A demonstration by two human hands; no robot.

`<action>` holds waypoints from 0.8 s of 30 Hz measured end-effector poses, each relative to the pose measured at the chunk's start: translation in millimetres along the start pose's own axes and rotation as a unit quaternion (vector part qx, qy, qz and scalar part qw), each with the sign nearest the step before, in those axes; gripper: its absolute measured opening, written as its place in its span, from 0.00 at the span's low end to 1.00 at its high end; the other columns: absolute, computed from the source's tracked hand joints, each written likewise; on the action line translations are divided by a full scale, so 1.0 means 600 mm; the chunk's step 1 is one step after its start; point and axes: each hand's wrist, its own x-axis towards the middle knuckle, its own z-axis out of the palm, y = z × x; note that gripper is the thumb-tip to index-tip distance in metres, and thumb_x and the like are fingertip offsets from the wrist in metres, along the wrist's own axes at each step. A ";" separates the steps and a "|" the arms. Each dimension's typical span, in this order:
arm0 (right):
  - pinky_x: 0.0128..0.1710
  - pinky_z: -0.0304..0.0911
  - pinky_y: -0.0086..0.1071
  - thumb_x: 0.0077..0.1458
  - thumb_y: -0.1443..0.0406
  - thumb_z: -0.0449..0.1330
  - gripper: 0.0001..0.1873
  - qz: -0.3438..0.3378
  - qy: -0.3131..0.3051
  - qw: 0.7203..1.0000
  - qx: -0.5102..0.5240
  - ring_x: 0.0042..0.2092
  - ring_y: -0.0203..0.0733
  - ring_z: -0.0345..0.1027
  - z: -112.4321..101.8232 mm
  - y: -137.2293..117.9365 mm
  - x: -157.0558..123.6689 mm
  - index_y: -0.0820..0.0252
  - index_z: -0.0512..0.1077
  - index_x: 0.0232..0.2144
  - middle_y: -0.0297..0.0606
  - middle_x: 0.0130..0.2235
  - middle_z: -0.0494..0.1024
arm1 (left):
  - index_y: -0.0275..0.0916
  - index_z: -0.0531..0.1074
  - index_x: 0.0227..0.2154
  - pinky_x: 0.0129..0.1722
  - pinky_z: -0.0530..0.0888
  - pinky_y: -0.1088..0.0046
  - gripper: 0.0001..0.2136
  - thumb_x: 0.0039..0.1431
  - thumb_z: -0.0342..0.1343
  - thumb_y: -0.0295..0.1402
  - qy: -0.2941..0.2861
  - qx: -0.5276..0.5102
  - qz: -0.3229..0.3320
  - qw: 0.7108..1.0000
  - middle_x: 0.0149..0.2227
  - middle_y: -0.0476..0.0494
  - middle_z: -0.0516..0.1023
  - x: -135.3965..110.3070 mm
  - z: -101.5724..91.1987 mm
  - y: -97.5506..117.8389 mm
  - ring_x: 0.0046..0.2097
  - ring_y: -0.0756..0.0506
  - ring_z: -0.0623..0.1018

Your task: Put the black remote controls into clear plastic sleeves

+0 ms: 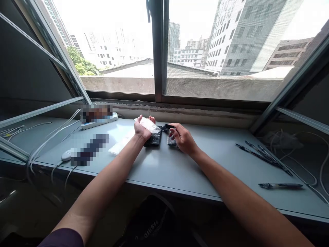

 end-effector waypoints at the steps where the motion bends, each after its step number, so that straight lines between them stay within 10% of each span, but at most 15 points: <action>1: 0.49 0.82 0.52 0.75 0.43 0.58 0.26 0.032 0.013 0.997 0.065 0.48 0.55 0.85 0.001 0.001 0.002 0.52 0.77 0.59 0.45 0.50 0.86 | 0.35 0.74 0.49 0.40 0.86 0.66 0.14 0.73 0.58 0.42 0.004 -0.003 -0.003 1.000 0.39 0.38 0.79 -0.001 0.001 0.000 0.36 0.43 0.84; 7: 0.55 0.80 0.53 0.66 0.42 0.69 0.24 0.143 0.050 0.949 0.275 0.46 0.52 0.85 -0.002 -0.001 0.010 0.53 0.83 0.47 0.43 0.51 0.86 | 0.35 0.73 0.48 0.38 0.85 0.68 0.14 0.72 0.59 0.41 0.010 -0.004 -0.002 1.000 0.38 0.38 0.79 -0.003 0.002 0.002 0.35 0.44 0.83; 16: 0.56 0.79 0.47 0.50 0.49 0.82 0.24 0.174 0.077 0.957 0.220 0.44 0.43 0.82 -0.008 0.000 0.008 0.59 0.79 0.30 0.44 0.67 0.73 | 0.35 0.71 0.49 0.34 0.82 0.70 0.15 0.72 0.59 0.42 0.011 0.001 0.008 1.000 0.36 0.40 0.79 -0.004 0.003 0.004 0.33 0.45 0.80; 24: 0.59 0.78 0.45 0.42 0.59 0.86 0.48 0.197 0.124 0.930 0.283 0.50 0.45 0.81 -0.009 0.006 0.016 0.47 0.73 0.63 0.39 0.60 0.80 | 0.36 0.71 0.48 0.32 0.81 0.70 0.14 0.72 0.59 0.42 0.006 0.016 0.012 1.000 0.37 0.40 0.78 -0.007 0.003 0.002 0.32 0.45 0.79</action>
